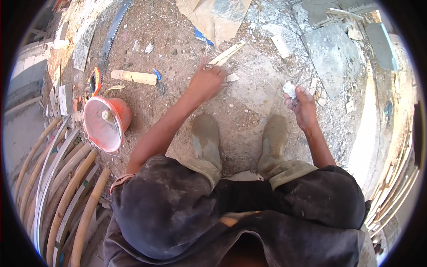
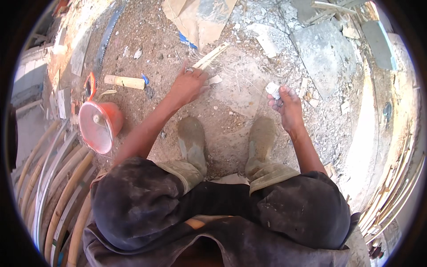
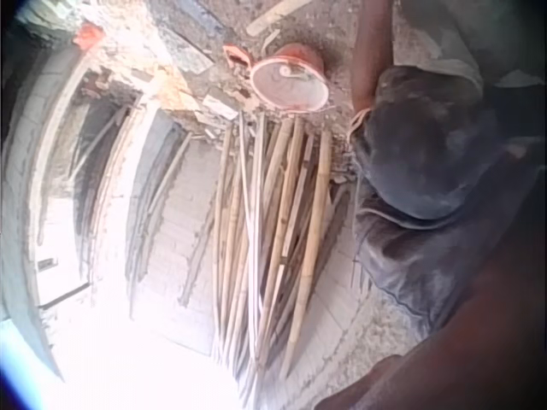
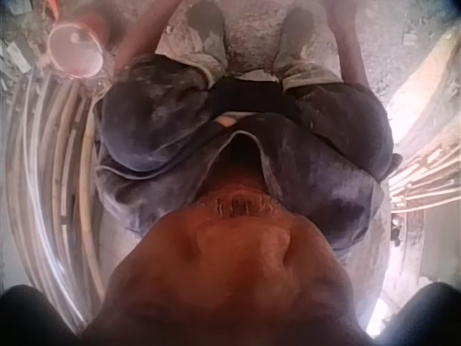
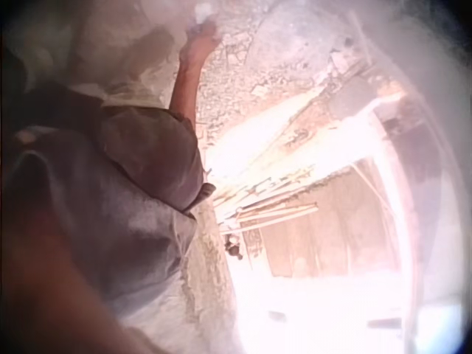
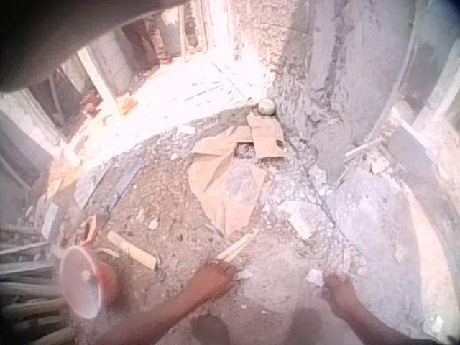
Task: The person holds a piece of white material and manipulates a thin string, pulling it through their fingers and wrapping it around the material while standing in a construction area. They then reach into a bucket containing screws and other items, briefly handling a small object.
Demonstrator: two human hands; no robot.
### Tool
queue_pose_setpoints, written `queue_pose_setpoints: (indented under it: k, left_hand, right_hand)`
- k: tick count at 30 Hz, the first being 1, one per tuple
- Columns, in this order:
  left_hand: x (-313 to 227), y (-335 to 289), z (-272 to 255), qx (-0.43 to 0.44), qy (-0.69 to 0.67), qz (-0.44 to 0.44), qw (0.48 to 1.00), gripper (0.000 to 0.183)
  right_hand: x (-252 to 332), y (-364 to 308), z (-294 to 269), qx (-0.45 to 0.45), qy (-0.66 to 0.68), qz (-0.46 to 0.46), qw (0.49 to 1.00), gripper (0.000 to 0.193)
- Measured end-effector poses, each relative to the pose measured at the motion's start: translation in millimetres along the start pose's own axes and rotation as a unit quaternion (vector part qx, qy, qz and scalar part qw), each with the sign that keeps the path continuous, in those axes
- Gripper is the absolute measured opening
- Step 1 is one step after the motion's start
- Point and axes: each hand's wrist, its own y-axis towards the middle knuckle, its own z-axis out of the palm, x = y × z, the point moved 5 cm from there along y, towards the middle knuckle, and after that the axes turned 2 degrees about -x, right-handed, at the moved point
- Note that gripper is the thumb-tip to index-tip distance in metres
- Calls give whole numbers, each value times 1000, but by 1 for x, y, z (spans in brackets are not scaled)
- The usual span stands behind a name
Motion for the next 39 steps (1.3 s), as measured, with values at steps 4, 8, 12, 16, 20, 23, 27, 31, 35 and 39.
queue_pose_setpoints:
  k: [4, 8, 12, 16, 20, 23, 27, 31, 35, 39]
  left_hand:
    - [2, -66, -62, -171, -242, -85, 951, 22]
    - [36, -134, -56, -115, -347, -232, 902, 16]
    - [43, -171, -60, -57, -286, -315, 903, 22]
    - [64, -201, -38, -73, -605, -400, 684, 25]
    - [74, -202, -26, -12, -562, -404, 722, 22]
    - [79, -207, -29, -12, -415, -424, 805, 23]
    - [97, -213, -24, -29, -252, -442, 860, 29]
    - [102, -229, -5, 7, -179, -472, 863, 26]
    - [69, -210, -20, -43, 191, -348, 917, 40]
    - [46, -188, -4, -13, -101, -280, 955, 43]
  right_hand:
    - [1, -2, 6, -4, -4, -41, 999, 29]
    - [8, -13, 27, 102, -63, -111, 987, 28]
    - [12, -22, 47, 165, -122, -137, 969, 28]
    - [5, -22, 56, 200, -110, -86, 970, 27]
    - [-7, -26, 55, 198, -161, -72, 964, 30]
    - [-5, -28, 50, 176, -174, -82, 965, 29]
    - [2, -25, 46, 134, -161, -96, 973, 28]
    - [0, -21, 44, 135, -159, -95, 974, 28]
    - [-6, -18, 38, 119, -161, -92, 975, 30]
    - [7, -22, 37, 96, -45, -56, 993, 27]
